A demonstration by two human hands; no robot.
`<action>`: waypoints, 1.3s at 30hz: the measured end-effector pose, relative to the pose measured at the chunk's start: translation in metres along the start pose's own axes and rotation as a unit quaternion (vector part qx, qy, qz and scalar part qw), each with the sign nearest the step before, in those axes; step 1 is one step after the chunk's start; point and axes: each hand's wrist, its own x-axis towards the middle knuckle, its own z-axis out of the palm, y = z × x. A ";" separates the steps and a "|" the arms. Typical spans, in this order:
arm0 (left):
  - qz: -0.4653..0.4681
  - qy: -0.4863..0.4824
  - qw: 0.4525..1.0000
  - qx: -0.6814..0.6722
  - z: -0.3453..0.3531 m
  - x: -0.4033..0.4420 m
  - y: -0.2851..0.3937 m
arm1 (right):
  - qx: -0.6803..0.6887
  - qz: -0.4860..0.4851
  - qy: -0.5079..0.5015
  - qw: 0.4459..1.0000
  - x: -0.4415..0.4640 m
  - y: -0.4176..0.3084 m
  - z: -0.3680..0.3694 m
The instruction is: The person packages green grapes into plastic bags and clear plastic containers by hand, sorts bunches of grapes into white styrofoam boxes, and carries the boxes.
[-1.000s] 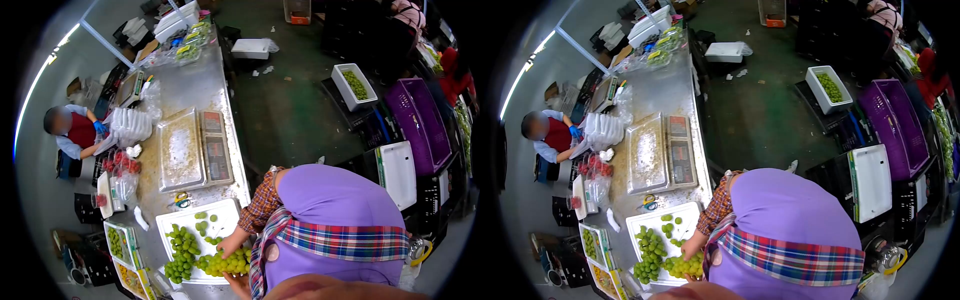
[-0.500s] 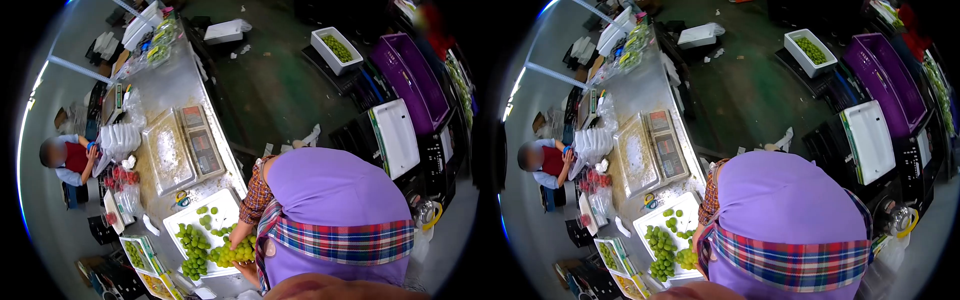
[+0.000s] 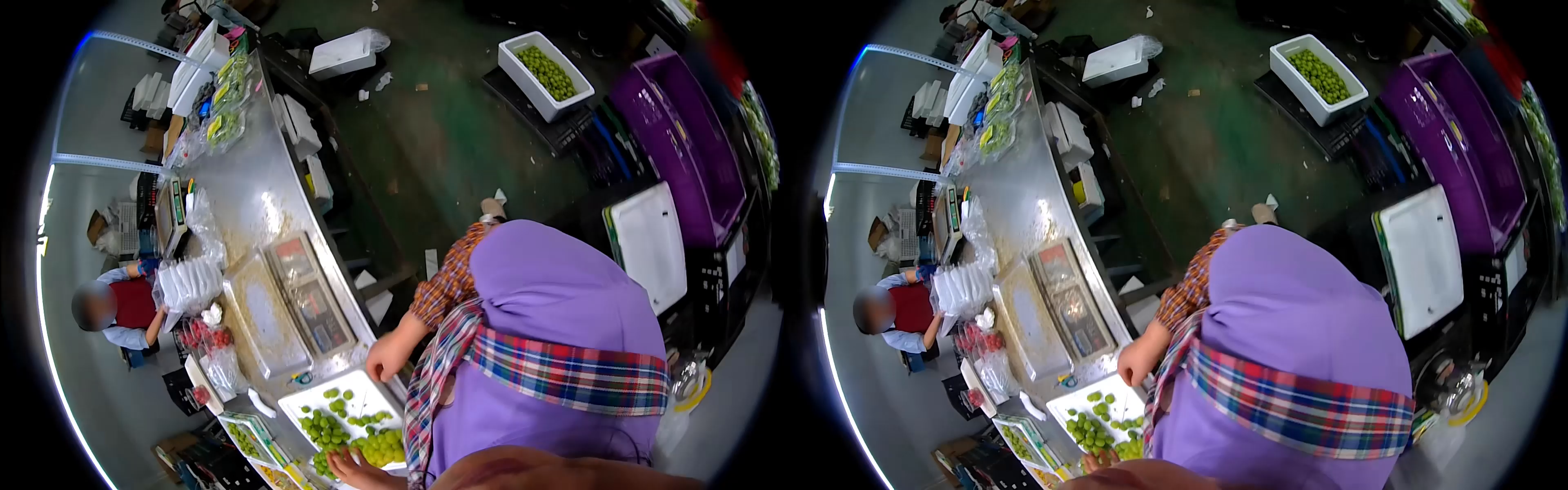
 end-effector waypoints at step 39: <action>-0.305 -0.623 0.713 0.098 1.164 0.124 0.213 | 0.325 0.200 0.636 0.671 -0.353 0.111 -0.949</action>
